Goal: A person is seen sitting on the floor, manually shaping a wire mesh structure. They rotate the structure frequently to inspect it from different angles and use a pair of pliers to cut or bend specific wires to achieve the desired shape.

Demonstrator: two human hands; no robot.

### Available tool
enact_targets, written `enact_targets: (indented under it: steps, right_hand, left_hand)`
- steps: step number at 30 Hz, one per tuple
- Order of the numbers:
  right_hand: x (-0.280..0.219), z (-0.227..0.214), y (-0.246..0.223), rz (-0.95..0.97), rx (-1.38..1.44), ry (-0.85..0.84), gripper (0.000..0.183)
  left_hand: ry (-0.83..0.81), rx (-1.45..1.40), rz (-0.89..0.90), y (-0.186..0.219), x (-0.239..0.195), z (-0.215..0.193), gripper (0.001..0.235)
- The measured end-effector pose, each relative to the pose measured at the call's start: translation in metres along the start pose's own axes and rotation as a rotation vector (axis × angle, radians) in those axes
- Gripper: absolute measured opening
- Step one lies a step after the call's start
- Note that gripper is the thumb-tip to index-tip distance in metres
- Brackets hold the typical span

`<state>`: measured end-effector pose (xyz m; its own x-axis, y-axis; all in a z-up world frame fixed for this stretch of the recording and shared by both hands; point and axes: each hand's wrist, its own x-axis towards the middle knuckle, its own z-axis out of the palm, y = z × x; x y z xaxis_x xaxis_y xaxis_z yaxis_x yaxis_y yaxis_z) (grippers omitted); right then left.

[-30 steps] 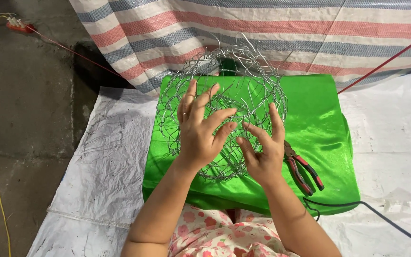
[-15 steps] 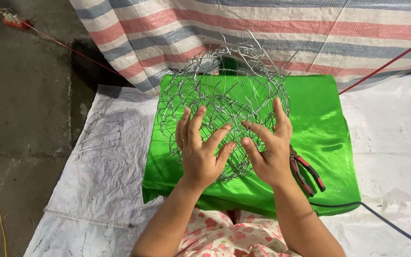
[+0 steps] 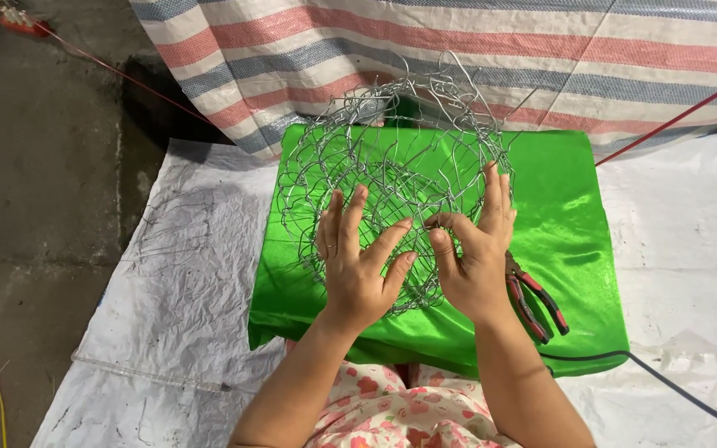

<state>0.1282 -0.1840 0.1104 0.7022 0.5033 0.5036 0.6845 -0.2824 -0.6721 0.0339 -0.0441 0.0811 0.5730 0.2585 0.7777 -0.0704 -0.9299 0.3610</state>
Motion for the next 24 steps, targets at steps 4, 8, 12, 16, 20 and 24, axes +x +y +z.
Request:
enact_targets:
  steps: [4,8,12,16,20,24]
  right_hand:
    - [0.001,-0.002,-0.002,0.009,0.028,0.002,0.022]
    - [-0.005,-0.004,0.012,-0.059,0.108,-0.007,0.035]
    - [-0.023,0.0,0.017,-0.123,0.194,0.174,0.036]
    - [-0.041,0.0,0.026,-0.029,0.156,0.305,0.04]
    - [-0.052,0.005,0.056,0.221,0.193,0.31,0.058]
    - [-0.053,0.017,0.077,0.447,0.435,0.278,0.055]
  left_hand:
    - [0.012,-0.013,0.002,0.003,0.0,-0.002,0.034]
    - [0.064,-0.051,-0.022,0.007,-0.005,-0.001,0.042]
    - [0.188,0.009,-0.035,0.011,-0.043,0.007,0.035]
    - [0.169,-0.026,-0.106,0.015,-0.084,0.017,0.045]
    - [0.174,-0.036,-0.235,0.0,-0.1,0.01,0.076]
    - [0.196,-0.25,-0.407,-0.023,-0.098,0.002,0.079]
